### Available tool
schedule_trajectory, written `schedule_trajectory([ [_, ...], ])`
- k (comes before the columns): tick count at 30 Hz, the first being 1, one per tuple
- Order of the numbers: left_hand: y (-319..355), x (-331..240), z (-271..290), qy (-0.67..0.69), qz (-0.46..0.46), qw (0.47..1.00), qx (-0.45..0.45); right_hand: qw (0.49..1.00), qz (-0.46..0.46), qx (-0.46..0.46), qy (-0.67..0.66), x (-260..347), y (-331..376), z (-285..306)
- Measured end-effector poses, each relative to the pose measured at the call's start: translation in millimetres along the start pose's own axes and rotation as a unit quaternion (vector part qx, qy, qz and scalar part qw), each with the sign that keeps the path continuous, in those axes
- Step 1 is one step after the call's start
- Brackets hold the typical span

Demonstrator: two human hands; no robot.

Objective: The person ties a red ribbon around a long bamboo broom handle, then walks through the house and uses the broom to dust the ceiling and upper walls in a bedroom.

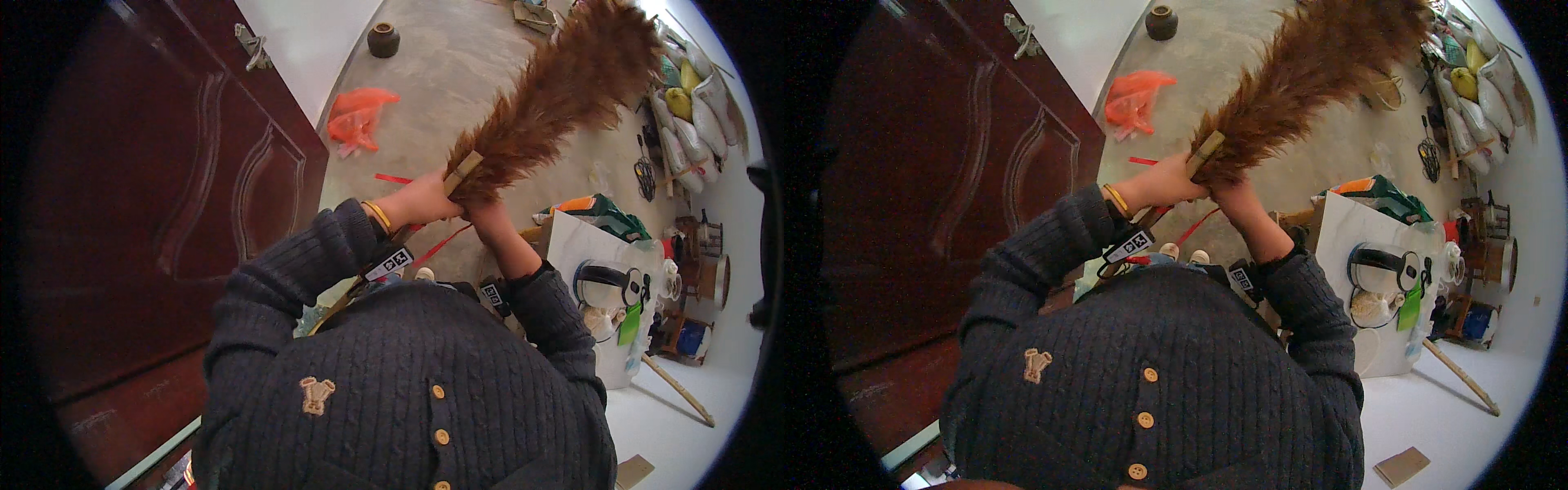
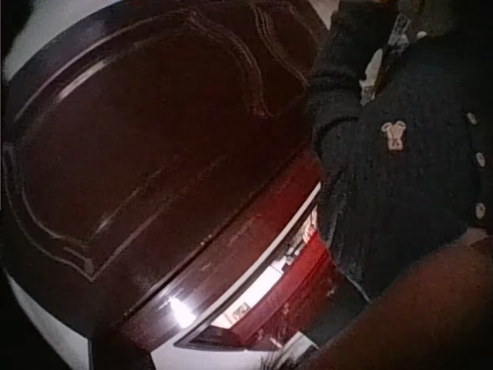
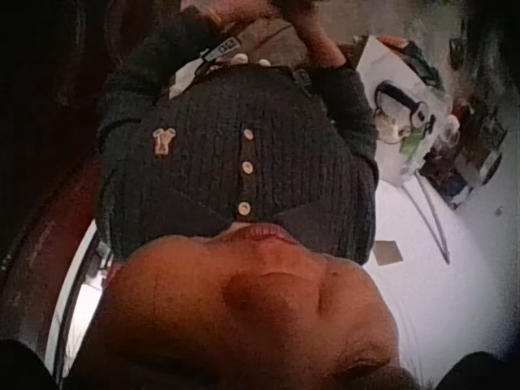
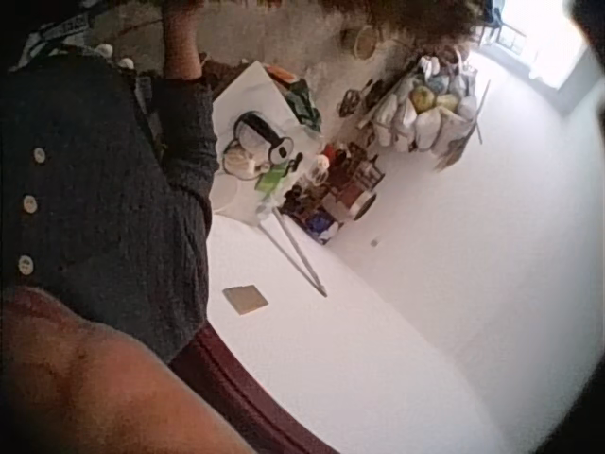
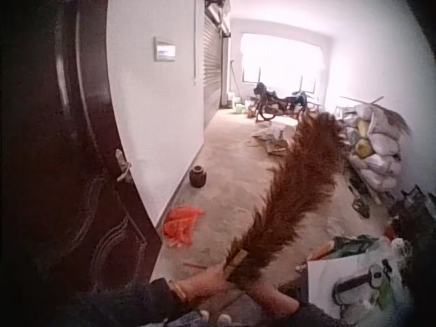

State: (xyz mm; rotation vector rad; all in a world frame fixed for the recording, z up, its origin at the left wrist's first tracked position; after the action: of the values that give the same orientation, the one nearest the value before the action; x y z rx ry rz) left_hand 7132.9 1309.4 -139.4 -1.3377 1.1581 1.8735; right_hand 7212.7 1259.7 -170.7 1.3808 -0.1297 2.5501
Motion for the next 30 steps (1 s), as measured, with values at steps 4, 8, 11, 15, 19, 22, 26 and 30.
schedule_trajectory([
  [4, -10, 7, 2, -0.022, -0.048, 0.999, -0.011, 0.996, -0.013, 0.026, 0.084, 4, 10, 24],
  [8, -11, 25, 4, -0.036, -0.012, 0.999, 0.033, 0.971, -0.068, 0.118, 0.197, -13, 25, 32],
  [11, -19, 43, -5, -0.031, 0.034, 0.996, 0.071, 0.954, -0.087, 0.152, 0.243, -23, 34, 27],
  [15, -36, 45, -2, -0.046, -0.064, 0.997, -0.01, 0.957, -0.081, 0.194, 0.202, -9, 47, 19],
  [19, -45, 66, -4, -0.075, -0.088, 0.993, -0.039, 0.976, -0.05, 0.195, 0.087, 42, 33, 10],
  [22, -16, 31, -10, 0.002, -0.357, 0.932, -0.061, 0.973, 0.107, 0.165, 0.12, 107, -7, -15],
  [26, -27, 34, -24, 0.099, -0.278, 0.955, 0.036, 0.96, 0.223, 0.09, 0.145, 140, -30, -9],
  [30, -24, 54, -42, 0.175, 0.013, 0.97, 0.171, 0.875, -0.046, 0.478, 0.058, 40, 47, -12],
])
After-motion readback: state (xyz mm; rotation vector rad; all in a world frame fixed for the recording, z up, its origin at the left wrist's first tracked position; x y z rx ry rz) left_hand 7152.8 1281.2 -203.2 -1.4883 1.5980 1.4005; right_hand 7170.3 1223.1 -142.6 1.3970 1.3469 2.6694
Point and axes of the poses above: each hand's wrist, its own y-axis away from the middle knuckle, its own z-axis out of the back of the hand, x = y × z, the point moved 10 cm from there along -y, towards the middle knuckle, and after that the axes turned 15 degrees about y, right-handed, at the moved point
